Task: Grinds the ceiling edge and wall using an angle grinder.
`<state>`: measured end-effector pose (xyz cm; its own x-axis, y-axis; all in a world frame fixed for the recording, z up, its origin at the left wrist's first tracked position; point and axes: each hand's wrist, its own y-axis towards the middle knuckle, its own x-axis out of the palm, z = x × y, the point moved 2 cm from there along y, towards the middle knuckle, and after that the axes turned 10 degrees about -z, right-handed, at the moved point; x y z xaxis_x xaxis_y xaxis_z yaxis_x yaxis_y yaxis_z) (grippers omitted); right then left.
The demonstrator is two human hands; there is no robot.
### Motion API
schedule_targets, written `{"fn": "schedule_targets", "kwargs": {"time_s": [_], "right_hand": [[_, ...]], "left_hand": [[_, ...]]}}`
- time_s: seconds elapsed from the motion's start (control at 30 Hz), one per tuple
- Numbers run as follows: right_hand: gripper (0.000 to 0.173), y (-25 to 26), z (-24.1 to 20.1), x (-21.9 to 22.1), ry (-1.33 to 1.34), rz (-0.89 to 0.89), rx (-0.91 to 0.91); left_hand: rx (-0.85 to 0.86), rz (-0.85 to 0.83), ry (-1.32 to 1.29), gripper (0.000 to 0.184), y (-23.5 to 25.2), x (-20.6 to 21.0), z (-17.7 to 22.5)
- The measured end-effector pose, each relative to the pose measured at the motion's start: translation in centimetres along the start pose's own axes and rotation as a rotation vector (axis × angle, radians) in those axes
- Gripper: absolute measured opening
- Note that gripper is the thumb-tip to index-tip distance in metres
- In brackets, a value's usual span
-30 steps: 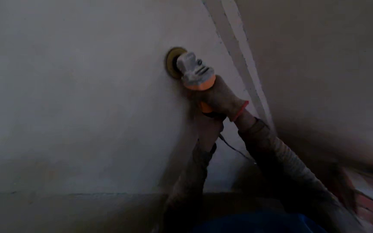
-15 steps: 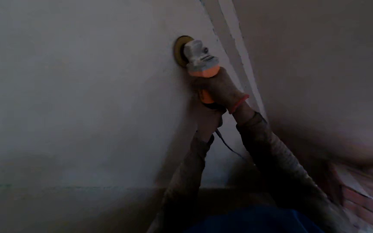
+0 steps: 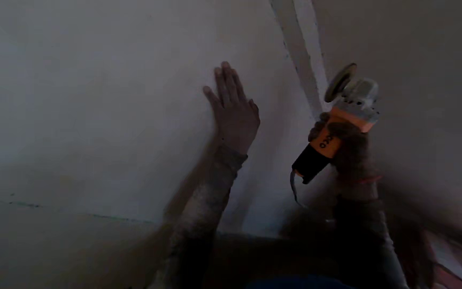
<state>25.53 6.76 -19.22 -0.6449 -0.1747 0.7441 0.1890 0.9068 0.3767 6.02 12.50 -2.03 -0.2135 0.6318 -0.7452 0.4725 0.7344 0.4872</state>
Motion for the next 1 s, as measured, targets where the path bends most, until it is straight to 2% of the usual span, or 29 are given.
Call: {"fn": "schedule_targets", "kwargs": {"time_s": [0.1, 0.17, 0.33, 0.4, 0.47, 0.57, 0.63, 0.67, 0.73, 0.77, 0.83, 0.9, 1.0], "right_hand": [[0.035, -0.3, -0.8, -0.2, -0.001, -0.013, -0.018], [0.041, -0.5, -1.5, -0.3, -0.056, -0.03, -0.008], [0.047, -0.6, -1.6, 0.2, -0.061, -0.061, 0.008], [0.047, -0.6, -1.3, 0.2, -0.066, -0.055, 0.017], [0.049, -0.6, -1.0, 0.0, -0.099, -0.033, 0.046], [0.047, -0.5, -0.6, 0.2, -0.196, -0.004, 0.077], [0.047, -0.4, -0.3, 0.9, -0.287, 0.015, 0.092], [0.047, -0.3, -0.2, 1.7, -0.309, 0.021, 0.104], [0.044, 0.1, 0.1, 4.2, -0.331, 0.008, 0.113], [0.043, 0.3, 0.2, 5.7, -0.356, 0.002, 0.119], [0.038, 0.6, 0.8, 8.7, -0.419, -0.01, 0.145], [0.034, 1.3, 2.0, 10.8, -0.446, -0.03, 0.172], [0.044, 2.2, 3.1, 13.8, -0.541, -0.064, 0.218]], "left_hand": [[0.107, -0.108, 0.044, 0.082, 0.6, 2.6, 1.3], [0.14, -0.103, 0.059, 0.079, 1.5, 3.1, 1.5], [0.11, -0.046, 0.011, 0.074, 4.9, -2.7, -0.3], [0.095, 0.0, 0.028, 0.073, 5.3, -2.8, -0.7], [0.079, 0.037, 0.072, 0.074, 4.5, -0.7, -0.7], [0.053, -0.082, 0.055, 0.08, 0.6, 1.0, -0.1], [0.067, -0.278, -0.074, 0.087, -2.8, 0.2, 1.1], [0.088, -0.382, -0.238, 0.086, -4.8, -0.4, 1.9], [0.065, -0.575, -0.803, 0.085, -8.2, -0.3, 3.2], [0.05, -0.635, -1.012, 0.091, -9.6, 0.4, 3.8], [-0.027, -0.641, -1.177, 0.102, -11.1, 1.5, 4.5], [-0.191, -0.542, -1.238, 0.097, -11.5, 1.8, 4.1], [-0.386, -0.436, -1.274, 0.085, -12.1, 2.6, 3.2]]}}
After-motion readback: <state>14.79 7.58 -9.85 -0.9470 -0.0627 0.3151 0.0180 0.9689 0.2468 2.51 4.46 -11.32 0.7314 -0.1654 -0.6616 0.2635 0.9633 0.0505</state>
